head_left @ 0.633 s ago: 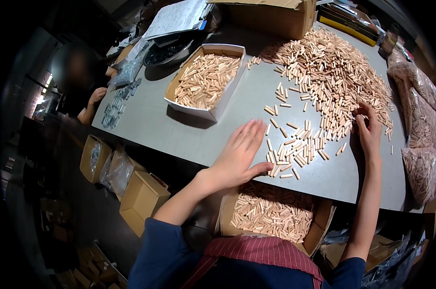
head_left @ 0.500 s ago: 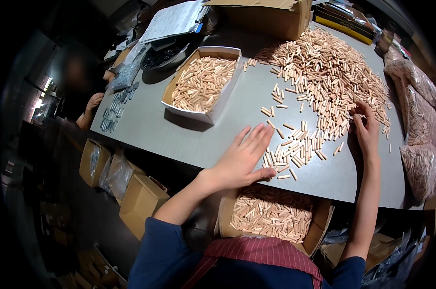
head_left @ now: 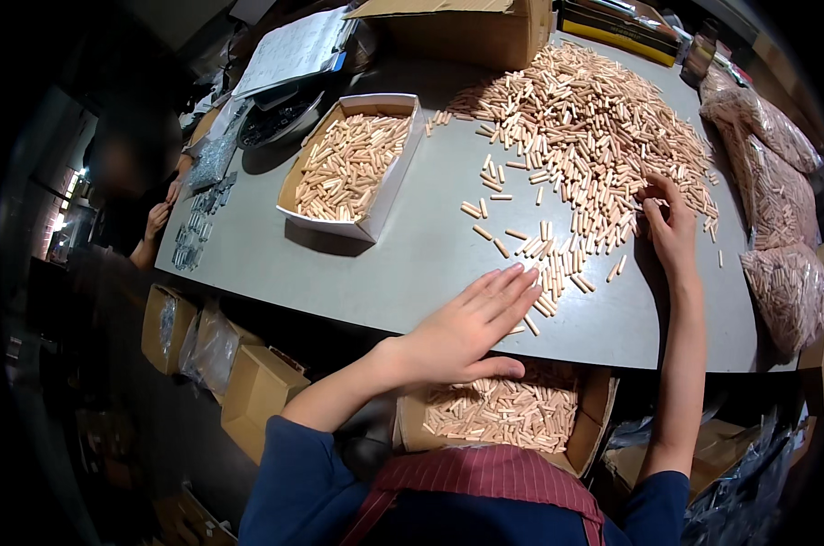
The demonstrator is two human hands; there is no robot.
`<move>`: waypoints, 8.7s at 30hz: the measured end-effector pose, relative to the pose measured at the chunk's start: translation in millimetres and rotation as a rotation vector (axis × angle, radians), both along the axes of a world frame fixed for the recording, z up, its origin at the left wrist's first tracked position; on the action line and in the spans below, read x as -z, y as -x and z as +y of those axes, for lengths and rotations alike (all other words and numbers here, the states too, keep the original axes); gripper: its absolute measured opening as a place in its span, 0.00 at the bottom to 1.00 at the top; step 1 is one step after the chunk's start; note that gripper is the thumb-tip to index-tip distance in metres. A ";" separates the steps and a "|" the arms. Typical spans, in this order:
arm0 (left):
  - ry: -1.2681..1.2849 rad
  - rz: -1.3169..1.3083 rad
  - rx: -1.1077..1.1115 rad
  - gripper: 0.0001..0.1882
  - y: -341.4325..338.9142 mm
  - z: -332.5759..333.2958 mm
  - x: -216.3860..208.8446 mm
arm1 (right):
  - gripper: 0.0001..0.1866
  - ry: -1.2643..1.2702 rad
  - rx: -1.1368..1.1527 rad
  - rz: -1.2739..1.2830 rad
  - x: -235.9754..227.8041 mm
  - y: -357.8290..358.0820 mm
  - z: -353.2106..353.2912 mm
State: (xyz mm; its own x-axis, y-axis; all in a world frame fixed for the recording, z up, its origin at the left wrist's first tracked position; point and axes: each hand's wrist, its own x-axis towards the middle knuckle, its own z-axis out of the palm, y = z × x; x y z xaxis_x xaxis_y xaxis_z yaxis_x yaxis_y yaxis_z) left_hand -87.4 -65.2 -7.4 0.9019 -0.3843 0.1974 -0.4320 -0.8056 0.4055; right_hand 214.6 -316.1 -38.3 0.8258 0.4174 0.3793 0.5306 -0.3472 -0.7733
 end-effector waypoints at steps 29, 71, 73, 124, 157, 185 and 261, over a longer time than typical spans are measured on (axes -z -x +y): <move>-0.236 0.021 -0.135 0.47 -47.7 25.9 1.1 | 0.19 -0.005 0.044 -0.002 -9.8 9.6 6.4; 0.041 -0.348 -0.245 0.04 -60.4 -8.8 -3.0 | 0.18 0.024 -0.037 -0.064 1.8 -0.6 0.5; -0.103 -0.324 -0.249 0.04 -58.2 -11.8 -7.5 | 0.17 0.023 -0.050 -0.074 3.5 -1.2 0.0; -0.286 -0.067 0.063 0.49 -66.0 -36.6 5.2 | 0.20 -0.002 0.023 -0.081 -7.0 9.4 4.9; 0.064 -0.210 -0.075 0.14 -91.8 -24.1 -13.1 | 0.15 0.038 -0.040 -0.112 -5.7 7.6 3.3; 0.281 -0.116 -0.184 0.17 -60.8 16.0 -2.2 | 0.18 0.008 -0.018 -0.010 0.4 -1.2 -0.7; 0.310 -0.033 -0.062 0.26 -19.8 13.3 -2.9 | 0.17 0.046 -0.037 -0.092 1.6 -0.5 -1.3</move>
State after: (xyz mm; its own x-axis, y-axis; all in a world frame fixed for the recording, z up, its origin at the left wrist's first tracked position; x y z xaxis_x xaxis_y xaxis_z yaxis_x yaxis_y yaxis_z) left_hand -67.6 -51.9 -4.5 0.9128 -0.2457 0.3261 -0.4029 -0.6711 0.6223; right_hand 215.1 -317.5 -39.9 0.7721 0.4654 0.4327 0.6118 -0.3605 -0.7041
